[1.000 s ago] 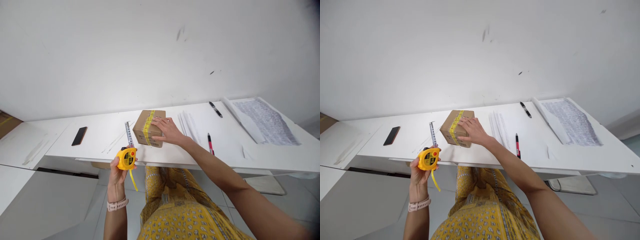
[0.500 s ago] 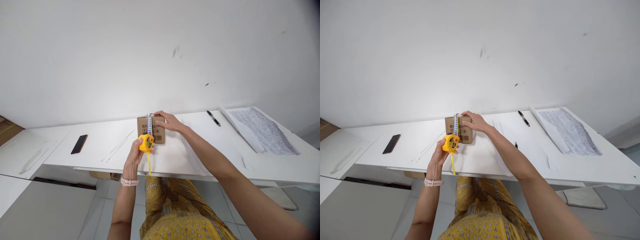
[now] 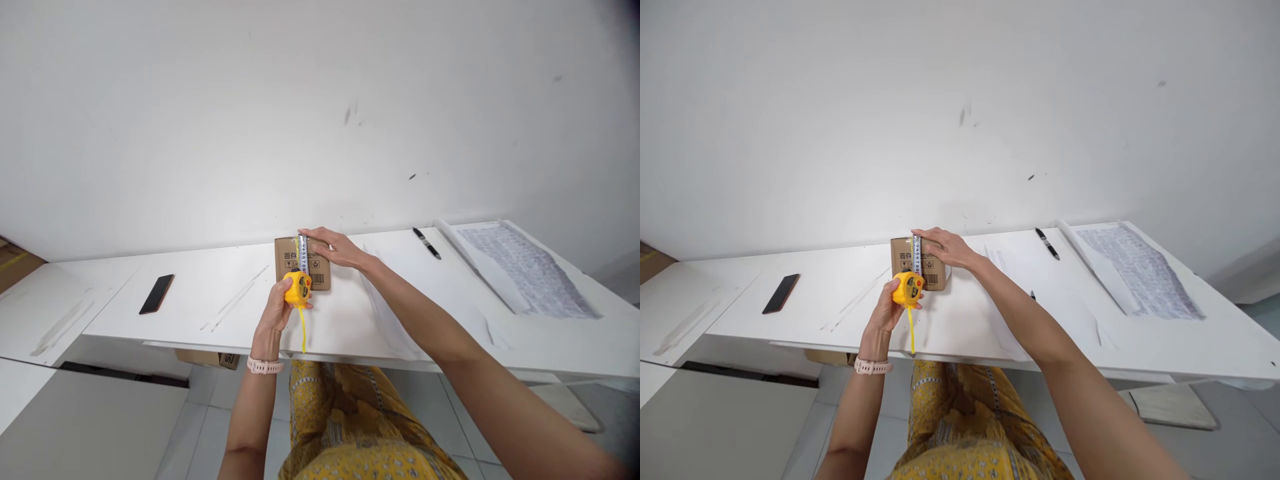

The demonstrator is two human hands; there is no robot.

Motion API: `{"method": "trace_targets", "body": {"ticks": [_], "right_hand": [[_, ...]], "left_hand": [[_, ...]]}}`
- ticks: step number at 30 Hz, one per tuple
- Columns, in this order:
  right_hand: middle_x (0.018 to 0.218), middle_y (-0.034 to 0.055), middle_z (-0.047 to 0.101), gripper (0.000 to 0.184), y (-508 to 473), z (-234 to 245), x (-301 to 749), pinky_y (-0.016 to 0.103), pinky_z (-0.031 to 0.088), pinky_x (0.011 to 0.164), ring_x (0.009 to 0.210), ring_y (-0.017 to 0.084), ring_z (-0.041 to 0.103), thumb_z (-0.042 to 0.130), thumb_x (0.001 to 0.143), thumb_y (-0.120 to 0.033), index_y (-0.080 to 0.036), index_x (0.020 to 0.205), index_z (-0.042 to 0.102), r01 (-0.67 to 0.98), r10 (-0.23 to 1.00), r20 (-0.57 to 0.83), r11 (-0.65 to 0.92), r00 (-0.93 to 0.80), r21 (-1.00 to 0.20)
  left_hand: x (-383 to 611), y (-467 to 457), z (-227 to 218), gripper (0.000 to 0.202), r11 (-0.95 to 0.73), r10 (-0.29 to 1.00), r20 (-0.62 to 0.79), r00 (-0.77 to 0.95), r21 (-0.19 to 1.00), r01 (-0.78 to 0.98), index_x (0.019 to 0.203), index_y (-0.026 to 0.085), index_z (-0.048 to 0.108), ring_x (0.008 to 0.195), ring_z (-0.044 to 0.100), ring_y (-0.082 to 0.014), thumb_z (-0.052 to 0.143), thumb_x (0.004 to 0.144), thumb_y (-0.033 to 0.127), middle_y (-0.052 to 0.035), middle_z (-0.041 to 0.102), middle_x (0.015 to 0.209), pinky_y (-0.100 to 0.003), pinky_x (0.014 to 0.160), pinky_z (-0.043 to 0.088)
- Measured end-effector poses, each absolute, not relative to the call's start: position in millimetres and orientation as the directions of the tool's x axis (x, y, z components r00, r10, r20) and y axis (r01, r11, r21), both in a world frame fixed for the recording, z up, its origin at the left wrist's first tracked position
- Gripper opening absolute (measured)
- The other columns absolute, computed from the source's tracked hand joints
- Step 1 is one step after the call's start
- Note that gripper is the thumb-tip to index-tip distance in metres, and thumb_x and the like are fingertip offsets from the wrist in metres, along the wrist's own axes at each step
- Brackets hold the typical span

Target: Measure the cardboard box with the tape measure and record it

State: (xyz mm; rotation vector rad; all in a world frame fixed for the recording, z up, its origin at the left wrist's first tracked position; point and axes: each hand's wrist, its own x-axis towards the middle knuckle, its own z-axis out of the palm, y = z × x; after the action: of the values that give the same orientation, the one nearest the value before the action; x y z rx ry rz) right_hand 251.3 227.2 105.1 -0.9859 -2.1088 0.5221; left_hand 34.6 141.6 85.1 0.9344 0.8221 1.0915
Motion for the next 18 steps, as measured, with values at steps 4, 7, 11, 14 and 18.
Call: {"method": "trace_targets", "body": {"ticks": [4, 7, 11, 14, 18], "right_hand": [[0.128, 0.0043, 0.062, 0.044, 231.8, 105.0, 250.7, 0.044, 0.052, 0.099, 0.114, 0.024, 0.062, 0.042, 0.100, -0.038, -0.039, 0.141, 0.056, 0.480, 0.782, 0.439, 0.620, -0.443, -0.621], [0.127, 0.0053, 0.062, 0.044, 235.6, 105.4, 251.0, 0.046, 0.051, 0.100, 0.115, 0.025, 0.061, 0.044, 0.099, -0.038, -0.037, 0.140, 0.058, 0.464, 0.790, 0.437, 0.609, -0.431, -0.643], [0.127, 0.0051, 0.062, 0.042, 240.1, 105.1, 252.3, 0.047, 0.051, 0.100, 0.115, 0.026, 0.062, 0.046, 0.098, -0.037, -0.036, 0.138, 0.059, 0.438, 0.805, 0.429, 0.586, -0.410, -0.682], [0.125, 0.0052, 0.063, 0.041, 241.8, 103.5, 252.6, 0.048, 0.051, 0.100, 0.113, 0.025, 0.062, 0.047, 0.098, -0.035, -0.035, 0.137, 0.061, 0.435, 0.796, 0.443, 0.600, -0.412, -0.672], [0.122, 0.0051, 0.064, 0.041, 240.6, 102.0, 253.2, 0.048, 0.053, 0.097, 0.110, 0.026, 0.062, 0.046, 0.098, -0.035, -0.037, 0.137, 0.060, 0.457, 0.795, 0.454, 0.604, -0.402, -0.653]], "left_hand": [[38.3, 136.4, 81.8, 0.055, 0.172, 0.966, -0.090, 0.244, 0.924, -0.341, 0.096, 0.011, 0.070, 0.068, 0.067, -0.0213, 0.081, 0.065, 0.055, -0.0112, 0.072, 0.086, -0.033, 0.053, 0.059], [39.4, 125.5, 70.3, 0.056, 0.156, 0.967, -0.077, 0.244, 0.932, -0.326, 0.099, 0.011, 0.070, 0.072, 0.066, -0.0200, 0.083, 0.064, 0.053, -0.0102, 0.071, 0.091, -0.033, 0.059, 0.060], [34.4, 111.8, 44.1, 0.062, 0.190, 0.957, -0.101, 0.272, 0.926, -0.327, 0.110, 0.014, 0.068, 0.078, 0.065, -0.0194, 0.086, 0.062, 0.049, -0.0098, 0.069, 0.101, -0.034, 0.065, 0.061], [27.3, 109.6, 27.7, 0.070, 0.186, 0.958, -0.095, 0.270, 0.924, -0.336, 0.116, 0.016, 0.065, 0.079, 0.064, -0.0196, 0.088, 0.059, 0.049, -0.0081, 0.068, 0.101, -0.036, 0.065, 0.061], [19.9, 113.0, 18.6, 0.072, 0.149, 0.957, -0.061, 0.285, 0.943, -0.298, 0.120, 0.017, 0.064, 0.085, 0.063, -0.0208, 0.089, 0.060, 0.047, -0.0082, 0.067, 0.103, -0.036, 0.065, 0.063]]}}
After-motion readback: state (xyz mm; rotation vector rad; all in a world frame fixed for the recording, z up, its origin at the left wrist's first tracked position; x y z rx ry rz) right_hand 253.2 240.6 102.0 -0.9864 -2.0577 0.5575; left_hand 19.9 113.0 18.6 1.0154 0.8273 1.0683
